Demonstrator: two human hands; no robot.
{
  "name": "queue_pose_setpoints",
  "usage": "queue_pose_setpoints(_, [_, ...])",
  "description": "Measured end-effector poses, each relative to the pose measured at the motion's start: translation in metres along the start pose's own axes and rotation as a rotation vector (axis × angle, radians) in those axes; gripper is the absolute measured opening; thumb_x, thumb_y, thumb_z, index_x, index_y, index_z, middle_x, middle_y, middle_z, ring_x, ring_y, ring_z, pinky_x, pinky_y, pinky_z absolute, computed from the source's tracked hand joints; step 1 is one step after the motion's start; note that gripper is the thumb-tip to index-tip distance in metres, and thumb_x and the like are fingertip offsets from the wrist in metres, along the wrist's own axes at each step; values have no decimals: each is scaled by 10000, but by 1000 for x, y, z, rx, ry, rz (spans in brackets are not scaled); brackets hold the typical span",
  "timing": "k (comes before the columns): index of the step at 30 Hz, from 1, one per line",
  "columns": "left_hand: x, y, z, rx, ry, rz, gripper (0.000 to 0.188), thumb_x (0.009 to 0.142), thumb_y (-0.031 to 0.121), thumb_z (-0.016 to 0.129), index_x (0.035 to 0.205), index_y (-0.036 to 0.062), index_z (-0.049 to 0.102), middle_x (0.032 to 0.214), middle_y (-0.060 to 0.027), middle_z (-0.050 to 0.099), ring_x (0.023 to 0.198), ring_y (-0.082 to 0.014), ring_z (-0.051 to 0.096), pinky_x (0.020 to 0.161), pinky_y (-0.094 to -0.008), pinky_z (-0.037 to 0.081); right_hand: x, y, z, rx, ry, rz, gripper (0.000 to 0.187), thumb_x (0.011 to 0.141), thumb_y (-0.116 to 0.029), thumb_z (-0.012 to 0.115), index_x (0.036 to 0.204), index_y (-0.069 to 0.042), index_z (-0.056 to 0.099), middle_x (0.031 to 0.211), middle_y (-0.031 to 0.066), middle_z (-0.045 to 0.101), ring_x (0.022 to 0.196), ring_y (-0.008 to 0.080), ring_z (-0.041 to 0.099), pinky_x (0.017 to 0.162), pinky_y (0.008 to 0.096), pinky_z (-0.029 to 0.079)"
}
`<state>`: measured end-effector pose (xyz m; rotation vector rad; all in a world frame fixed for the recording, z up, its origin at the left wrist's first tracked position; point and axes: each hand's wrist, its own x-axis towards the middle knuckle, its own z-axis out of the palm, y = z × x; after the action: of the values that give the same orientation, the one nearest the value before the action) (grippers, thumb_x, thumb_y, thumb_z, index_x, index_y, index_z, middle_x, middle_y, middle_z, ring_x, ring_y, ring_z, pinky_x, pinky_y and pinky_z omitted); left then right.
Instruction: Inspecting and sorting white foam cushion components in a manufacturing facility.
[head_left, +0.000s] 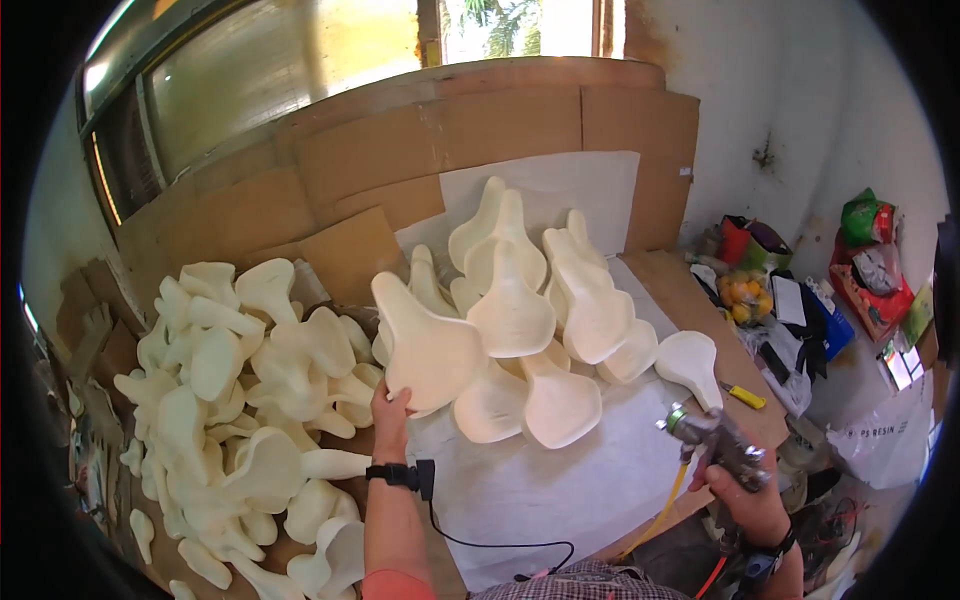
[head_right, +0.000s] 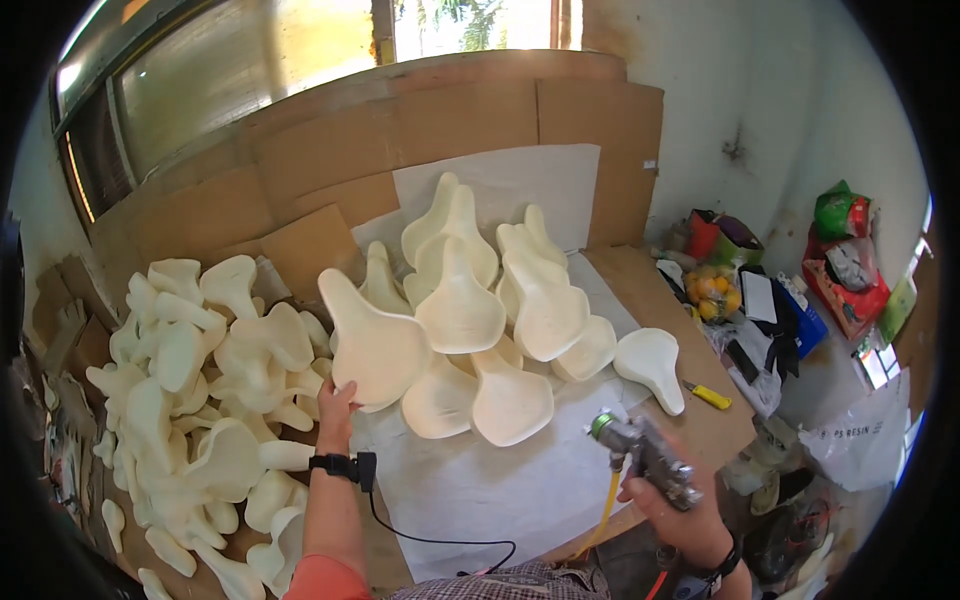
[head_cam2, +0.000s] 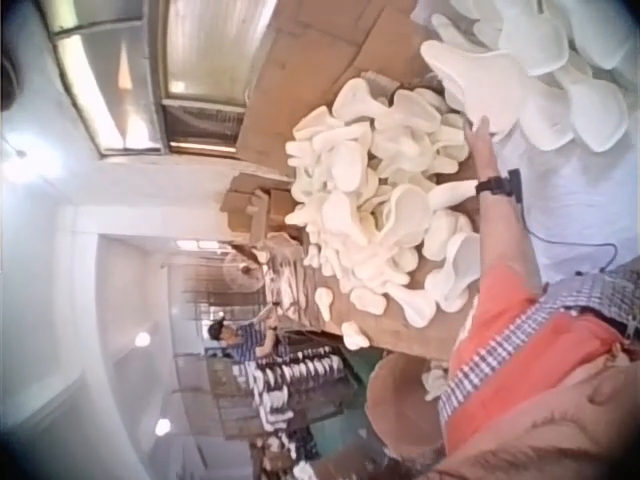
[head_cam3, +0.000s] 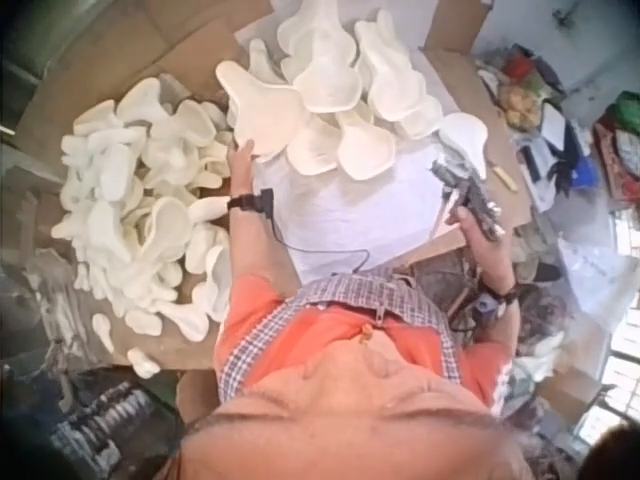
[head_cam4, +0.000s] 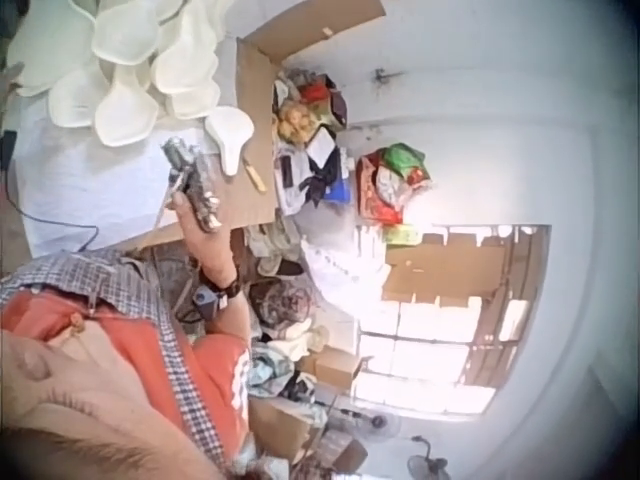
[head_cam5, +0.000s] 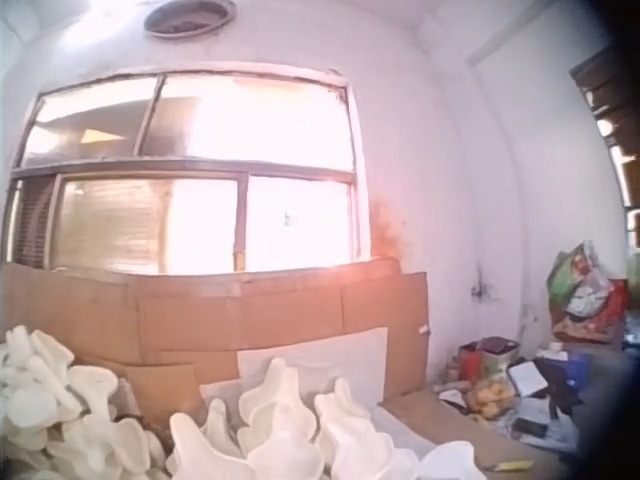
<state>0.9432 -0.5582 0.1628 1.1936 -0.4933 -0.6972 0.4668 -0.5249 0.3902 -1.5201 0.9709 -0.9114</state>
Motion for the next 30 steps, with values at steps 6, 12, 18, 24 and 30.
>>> queue_pose_setpoints(6, [47, 0, 111, -90, -217, -59, 348, 858, 49, 544, 1205, 23, 532, 1109, -78, 609, 980, -188, 602, 763, -351, 523, -17, -15, -40, -58, 123, -77, 524, 808, -149, 669, 1248, 26, 446, 860, 61, 594, 742, 130, 595, 698, 270, 497])
queue_pose_setpoints(12, [112, -43, 162, -55, -286, -24, 468, 800, 21, 608, 1245, 9, 465, 1151, -97, 573, 1016, -205, 559, 922, -335, 432, -14, -6, -68, -112, 183, 63, 521, 816, -151, 666, 1250, 39, 450, 835, 66, 597, 753, 121, 590, 684, 263, 492])
queue_pose_setpoints(18, [120, -67, 173, 167, -13, -25, 951, 636, -26, 722, 1398, 41, 156, 1302, -155, 435, 1109, -251, 502, 909, -345, 443, -5, 3, -91, 43, 179, -118, 538, 805, -136, 644, 1268, 31, 427, 858, 93, 611, 723, 173, 615, 683, 305, 516])
queue_pose_setpoints(24, [102, -51, 173, 334, -247, -166, 595, 653, 60, 687, 1215, 43, 491, 1071, -97, 603, 973, -218, 576, 880, -400, 450, 20, 38, -139, -18, 162, 116, 490, 799, -134, 649, 1212, 46, 458, 868, 80, 608, 703, 144, 607, 679, 279, 518])
queue_pose_setpoints(30, [48, -16, 174, 35, -124, -177, 487, 669, 80, 642, 1137, -24, 552, 1037, -103, 628, 960, -220, 610, 871, -353, 480, 44, 70, -173, 70, 78, 84, 486, 808, -100, 666, 1235, 29, 474, 897, 53, 606, 805, 120, 600, 745, 255, 496])
